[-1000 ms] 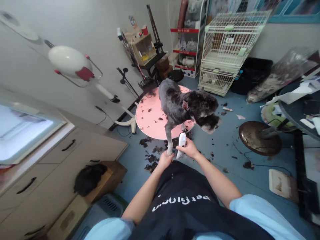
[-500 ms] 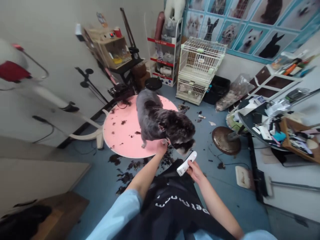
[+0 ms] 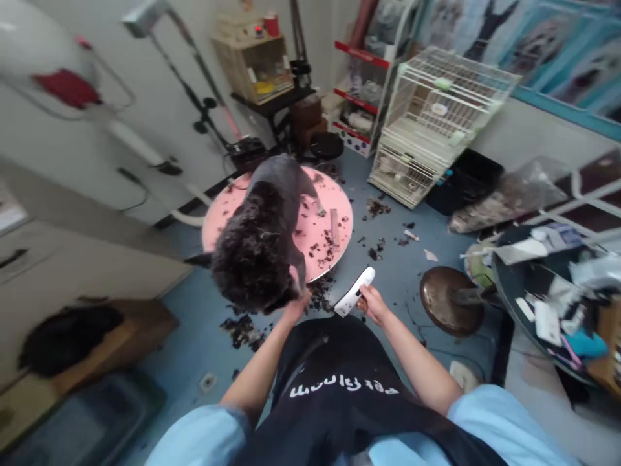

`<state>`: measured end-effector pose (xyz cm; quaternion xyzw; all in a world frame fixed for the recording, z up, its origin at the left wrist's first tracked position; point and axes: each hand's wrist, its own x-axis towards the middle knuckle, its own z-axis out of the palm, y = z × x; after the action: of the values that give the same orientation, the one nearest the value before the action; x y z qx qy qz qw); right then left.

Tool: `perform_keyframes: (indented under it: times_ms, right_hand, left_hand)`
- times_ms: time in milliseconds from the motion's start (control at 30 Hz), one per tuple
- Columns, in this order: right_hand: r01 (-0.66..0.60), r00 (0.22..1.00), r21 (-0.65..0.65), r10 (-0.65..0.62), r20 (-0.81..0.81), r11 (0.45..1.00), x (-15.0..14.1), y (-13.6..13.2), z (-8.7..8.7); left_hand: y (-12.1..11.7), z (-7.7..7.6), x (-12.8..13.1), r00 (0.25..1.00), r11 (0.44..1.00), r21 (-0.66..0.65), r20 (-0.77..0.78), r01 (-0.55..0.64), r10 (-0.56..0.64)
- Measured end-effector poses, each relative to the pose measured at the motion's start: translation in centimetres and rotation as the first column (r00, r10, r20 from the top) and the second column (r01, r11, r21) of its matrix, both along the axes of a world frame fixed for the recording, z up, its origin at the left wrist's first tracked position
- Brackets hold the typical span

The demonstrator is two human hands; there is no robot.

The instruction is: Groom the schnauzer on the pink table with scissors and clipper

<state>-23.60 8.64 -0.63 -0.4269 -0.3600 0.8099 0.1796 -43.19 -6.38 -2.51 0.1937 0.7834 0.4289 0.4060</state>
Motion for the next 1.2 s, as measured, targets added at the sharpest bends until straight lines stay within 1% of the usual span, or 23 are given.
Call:
perform_keyframes:
  times_ms: [67,133,233,367,467,500,533,600,633,667,733,800,833,867,900,967,1000,1033,1100,1167,1200]
  right_hand:
    - [-0.108,0.994,0.019,0.109,-0.025,0.994,-0.9,1.1,0.2]
    - [-0.207,0.976,0.052,0.210,-0.057,0.977,-2.6,2.1,0.6]
    - [-0.318,0.937,0.135,0.332,-0.104,0.939,-6.8,3.4,2.0]
    - [-0.381,0.890,0.297,0.434,-0.138,0.876,-13.3,4.3,4.6]
    - [-0.397,0.872,0.405,0.476,-0.113,0.824,-16.0,4.0,6.5]
    - [-0.410,0.866,0.462,0.495,-0.074,0.786,-16.4,3.7,7.0]
    - [-0.426,0.857,0.534,0.514,-0.019,0.730,-16.5,3.2,7.4]
    - [-0.468,0.827,0.672,0.553,0.104,0.574,-16.3,2.0,7.9]
    - [-0.491,0.804,0.714,0.576,0.150,0.499,-16.1,1.3,8.0]
    - [-0.511,0.779,0.731,0.604,0.170,0.452,-15.7,0.5,8.0]
    - [-0.556,0.719,0.705,0.680,0.144,0.439,-15.0,-0.9,7.9]
    - [-0.615,0.639,0.666,0.761,0.108,0.422,-14.4,-1.7,7.7]
    - [-0.623,0.624,0.661,0.775,0.099,0.418,-14.3,-1.9,7.7]
    - [-0.609,0.641,0.669,0.761,0.099,0.426,-14.2,-1.9,7.6]
    - [-0.575,0.686,0.685,0.721,0.104,0.448,-14.2,-1.9,7.6]
    - [-0.482,0.791,0.717,0.601,0.111,0.503,-14.4,-1.9,7.7]
    - [-0.460,0.816,0.720,0.568,0.112,0.520,-14.4,-2.0,7.8]
    - [-0.471,0.810,0.707,0.575,0.111,0.527,-14.4,-2.3,7.8]
    - [-0.562,0.733,0.644,0.673,0.097,0.519,-14.1,-3.4,7.9]
    - [-0.660,0.632,0.569,0.772,0.068,0.490,-13.6,-4.4,7.8]
    - [-0.691,0.596,0.544,0.801,0.056,0.476,-13.4,-4.8,7.8]
  left_hand:
    - [-1.9,0.6,2.0,0.997,0.997,-0.004,0.026,-0.078,0.078]
    - [-3.2,1.4,3.8,0.989,0.990,0.015,0.046,-0.140,0.139]
    - [-4.4,2.5,5.4,0.975,0.975,0.040,0.060,-0.218,0.215]
    - [-5.4,3.4,6.3,0.959,0.958,0.057,0.073,-0.280,0.275]
    - [-6.2,3.7,6.7,0.956,0.954,0.077,0.076,-0.290,0.285]
    - [-6.5,3.8,6.8,0.957,0.954,0.088,0.071,-0.285,0.280]
    - [-6.7,3.9,6.9,0.960,0.955,0.102,0.067,-0.278,0.273]
    - [-7.2,4.1,6.9,0.961,0.952,0.133,0.073,-0.274,0.267]
    - [-7.4,4.2,6.9,0.960,0.950,0.144,0.089,-0.277,0.266]
    - [-7.6,4.3,6.8,0.957,0.948,0.152,0.115,-0.281,0.265]
    - [-8.0,4.6,6.8,0.949,0.943,0.165,0.182,-0.289,0.259]
    - [-8.4,4.8,6.8,0.937,0.935,0.193,0.247,-0.297,0.247]
    - [-8.6,4.8,6.8,0.930,0.928,0.211,0.276,-0.307,0.244]
    - [-8.8,4.9,6.8,0.921,0.921,0.225,0.306,-0.316,0.242]
    - [-8.9,4.9,6.8,0.912,0.916,0.238,0.335,-0.324,0.236]
    - [-9.3,5.0,6.7,0.892,0.904,0.261,0.395,-0.338,0.219]
    - [-9.4,5.0,6.7,0.881,0.898,0.272,0.424,-0.346,0.210]
    - [-9.5,5.0,6.7,0.869,0.891,0.283,0.451,-0.354,0.202]
    - [-9.7,5.1,6.7,0.844,0.875,0.298,0.498,-0.383,0.200]
    - [-9.8,5.3,6.9,0.822,0.861,0.302,0.531,-0.410,0.205]
    - [-9.8,5.3,6.9,0.818,0.857,0.305,0.538,-0.416,0.205]
